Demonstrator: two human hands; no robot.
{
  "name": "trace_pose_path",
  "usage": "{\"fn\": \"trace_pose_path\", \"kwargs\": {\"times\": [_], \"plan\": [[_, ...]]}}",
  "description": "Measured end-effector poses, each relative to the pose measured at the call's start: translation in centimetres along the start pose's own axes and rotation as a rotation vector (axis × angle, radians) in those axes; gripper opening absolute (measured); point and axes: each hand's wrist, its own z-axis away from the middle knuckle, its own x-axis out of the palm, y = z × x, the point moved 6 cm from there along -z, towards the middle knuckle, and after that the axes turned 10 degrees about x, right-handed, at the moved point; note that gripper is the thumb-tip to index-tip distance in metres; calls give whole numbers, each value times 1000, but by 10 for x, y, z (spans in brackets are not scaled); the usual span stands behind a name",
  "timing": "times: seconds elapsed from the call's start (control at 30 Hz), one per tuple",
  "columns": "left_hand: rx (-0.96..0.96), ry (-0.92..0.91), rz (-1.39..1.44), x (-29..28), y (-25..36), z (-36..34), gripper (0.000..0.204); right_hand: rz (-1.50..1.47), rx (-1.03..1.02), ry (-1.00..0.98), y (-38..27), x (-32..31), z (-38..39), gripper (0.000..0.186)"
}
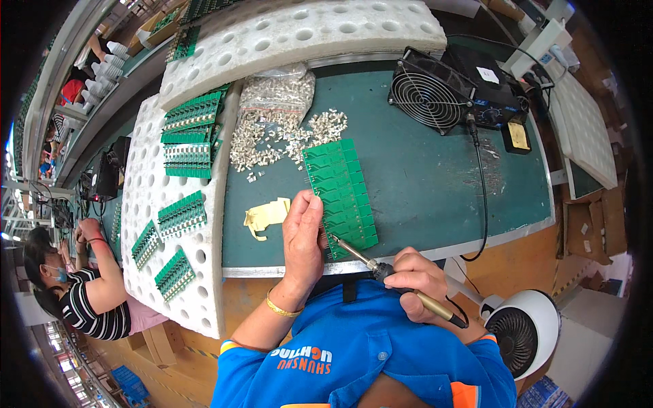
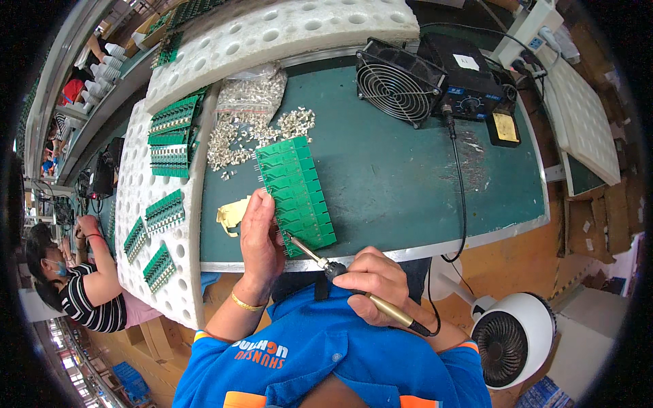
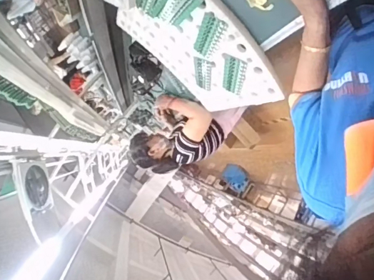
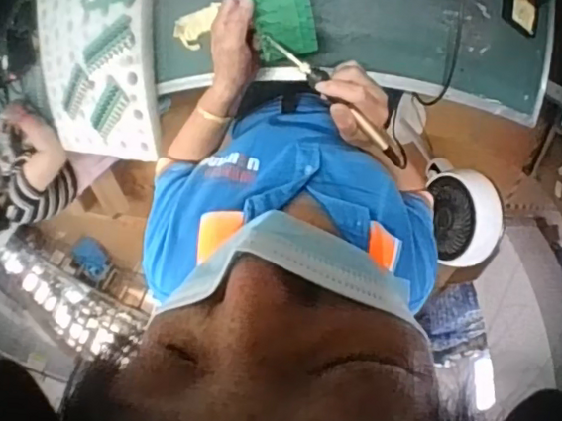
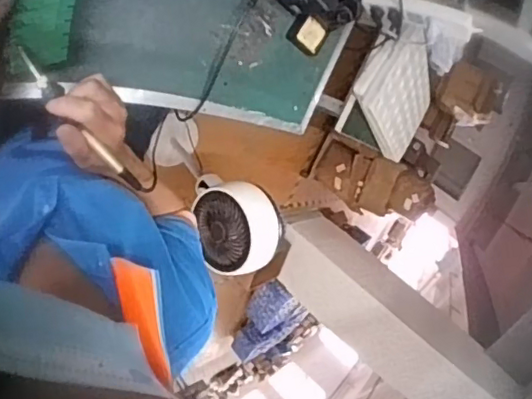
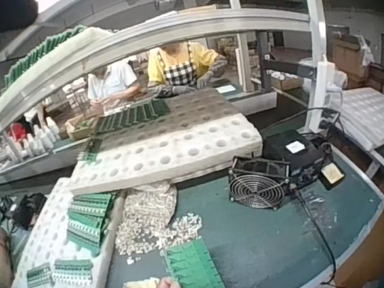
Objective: The person solders electronic components onto circuit boards using a soldering iron.
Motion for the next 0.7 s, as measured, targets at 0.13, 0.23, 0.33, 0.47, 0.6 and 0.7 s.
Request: {"fn": "trace_pose_path", "kwargs": {"times": [0.13,0.23,0.33,0.47,0.6,0.7], "plan": [[-29,-44,-21,-3,0,1,24,5,-15,-9,0,0,-1,34],[6,16,2,-2,-1,0,24,5,-25,-5,-2,0,-1,32],[6,11,-8,-3,-2,0,25,2,-25,-9,-2,-1,-1,31],[-9,5,3,-3,0,1,25,-14,-30,-6,-1,-1,0,30],[-29,-27,-42,-2,0,2,24,-18,-38,0,0,-1,1,30],[7,5,-16,0,0,1,24,-6,-27,-10,0,-1,1,27]]}}
